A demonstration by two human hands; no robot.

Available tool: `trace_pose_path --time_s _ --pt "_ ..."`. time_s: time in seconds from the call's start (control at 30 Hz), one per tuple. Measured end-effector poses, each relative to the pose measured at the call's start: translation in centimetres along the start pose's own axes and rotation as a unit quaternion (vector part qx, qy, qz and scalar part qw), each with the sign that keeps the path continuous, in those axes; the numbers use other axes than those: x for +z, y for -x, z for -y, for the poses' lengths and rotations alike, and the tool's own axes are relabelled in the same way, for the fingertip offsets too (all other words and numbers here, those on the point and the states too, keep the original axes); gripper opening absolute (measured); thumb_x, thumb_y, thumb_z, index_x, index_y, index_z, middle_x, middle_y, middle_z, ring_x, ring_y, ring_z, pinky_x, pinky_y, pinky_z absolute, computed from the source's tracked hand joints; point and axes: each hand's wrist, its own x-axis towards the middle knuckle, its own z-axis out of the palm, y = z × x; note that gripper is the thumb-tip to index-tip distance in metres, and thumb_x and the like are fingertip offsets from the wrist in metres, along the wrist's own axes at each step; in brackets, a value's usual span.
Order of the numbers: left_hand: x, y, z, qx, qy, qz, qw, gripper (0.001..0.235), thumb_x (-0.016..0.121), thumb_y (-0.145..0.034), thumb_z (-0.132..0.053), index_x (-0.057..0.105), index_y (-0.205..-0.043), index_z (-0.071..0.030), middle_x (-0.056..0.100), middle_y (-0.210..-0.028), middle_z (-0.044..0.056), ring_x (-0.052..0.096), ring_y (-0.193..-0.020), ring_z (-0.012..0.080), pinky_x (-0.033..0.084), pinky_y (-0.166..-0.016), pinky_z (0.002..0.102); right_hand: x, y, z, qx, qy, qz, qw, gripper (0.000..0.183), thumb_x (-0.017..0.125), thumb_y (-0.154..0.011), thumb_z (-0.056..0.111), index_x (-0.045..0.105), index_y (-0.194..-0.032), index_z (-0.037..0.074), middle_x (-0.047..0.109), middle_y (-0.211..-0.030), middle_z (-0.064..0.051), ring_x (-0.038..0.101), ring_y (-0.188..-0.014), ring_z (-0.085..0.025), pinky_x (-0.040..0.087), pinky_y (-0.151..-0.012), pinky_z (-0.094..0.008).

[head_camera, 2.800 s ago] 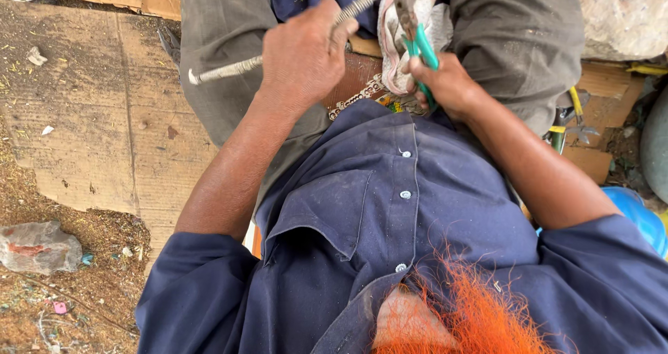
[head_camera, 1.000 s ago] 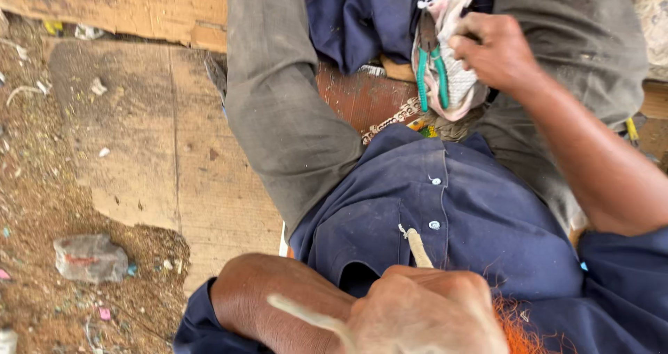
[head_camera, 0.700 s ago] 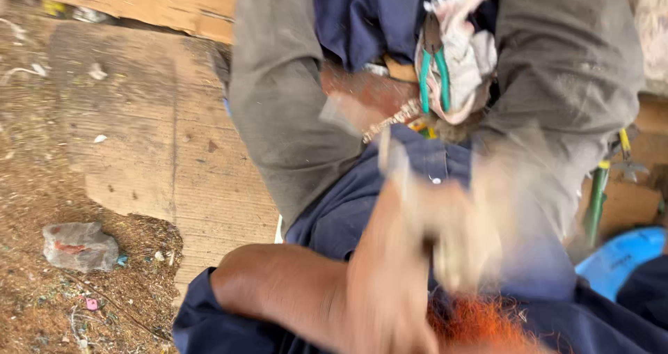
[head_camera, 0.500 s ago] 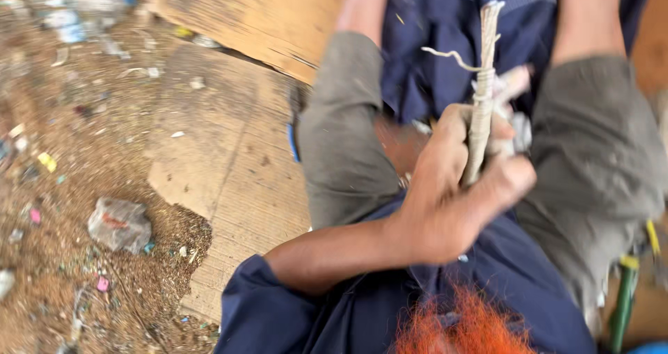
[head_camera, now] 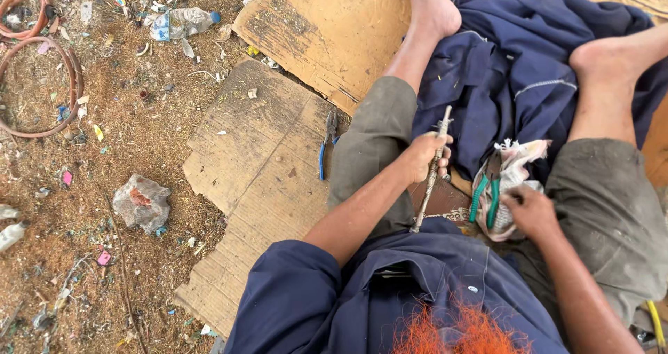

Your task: The person sits on a cardboard mat and uses pliers to strip the outer insulation from a thick, braided cable. They repeatedly pull the insulation off the metal core and place the removed material into a nearby orange bucket.

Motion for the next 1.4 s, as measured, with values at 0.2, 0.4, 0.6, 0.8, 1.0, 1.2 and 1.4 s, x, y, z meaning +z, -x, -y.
trace_pose_path --time_s 0.2,0.4,0.6,0.8,1.0,1.2,1.4 --pt "-1.4 -0.3 2.1 -0.018 -0.006 0.182 0.983 0.03 0.049 -0.105 -0.024 0.055 -0.133 -0.014 0.059 -0.082 0.005 0.052 -0.055 0.0124 0.046 -0.048 0.032 1.0 1.0 3.5 -0.014 0.179 0.037 0.983 0.048 0.077 -0.082 0.038 0.063 -0.109 0.001 0.062 -0.116 -0.023 0.065 -0.108 -0.042 0.055 -0.086 -0.052" --pt "-0.7 1.4 1.0 0.011 0.018 0.219 0.975 0.036 0.051 -0.108 -0.027 0.054 -0.141 -0.014 0.06 -0.083 0.004 0.053 -0.056 0.0112 0.045 -0.049 0.03 1.6 -0.2 4.1 -0.07 0.214 -0.013 0.974 0.04 0.074 -0.082 0.029 0.06 -0.109 0.003 0.06 -0.109 -0.021 0.066 -0.104 -0.041 0.056 -0.083 -0.052" --pt "-0.5 1.8 1.0 0.025 0.037 0.222 0.974 0.037 0.052 -0.108 -0.026 0.053 -0.142 -0.012 0.061 -0.082 0.003 0.052 -0.056 0.0111 0.043 -0.048 0.029 1.9 0.8 4.8 -0.1 0.155 -0.027 0.982 0.04 0.072 -0.091 0.036 0.061 -0.109 0.001 0.06 -0.109 -0.022 0.065 -0.103 -0.042 0.056 -0.081 -0.052" --pt "-0.1 2.8 0.2 0.026 0.048 0.231 0.971 0.041 0.052 -0.108 -0.028 0.051 -0.145 -0.01 0.062 -0.083 0.004 0.05 -0.055 0.0105 0.042 -0.047 0.028 2.2 -0.8 9.2 0.046 0.201 0.052 0.977 0.065 0.081 -0.08 0.051 0.066 -0.116 -0.001 0.055 -0.122 -0.025 0.058 -0.116 -0.043 0.054 -0.088 -0.052" --pt "0.4 4.1 -0.6 0.008 0.063 0.249 0.966 0.043 0.049 -0.111 -0.03 0.048 -0.147 -0.006 0.062 -0.081 0.005 0.046 -0.053 0.0093 0.04 -0.046 0.026 3.5 -2.7 5.0 0.14 0.091 0.08 0.983 0.054 0.081 -0.08 0.032 0.067 -0.116 -0.005 0.061 -0.119 -0.028 0.066 -0.107 -0.043 0.055 -0.092 -0.052" --pt "1.6 5.6 -2.0 0.014 0.09 0.295 0.951 0.043 0.046 -0.111 -0.029 0.047 -0.145 -0.002 0.062 -0.08 0.007 0.042 -0.05 0.0085 0.038 -0.045 0.025 -0.1 -1.9 0.6 0.218 -0.593 0.107 0.768 0.026 0.067 -0.087 0.003 0.064 -0.111 -0.004 0.071 -0.111 -0.019 0.071 -0.095 -0.032 0.058 -0.079 -0.043" --pt "3.7 8.4 -4.2 0.069 0.027 0.334 0.94 0.036 0.047 -0.115 -0.03 0.056 -0.131 0.001 0.053 -0.076 0.003 0.04 -0.052 0.008 0.035 -0.048 0.025 -4.1 5.3 4.6 0.109 -0.711 0.111 0.686 0.022 0.074 -0.093 0.008 0.06 -0.107 -0.001 0.069 -0.116 -0.016 0.068 -0.091 -0.026 0.057 -0.078 -0.039"
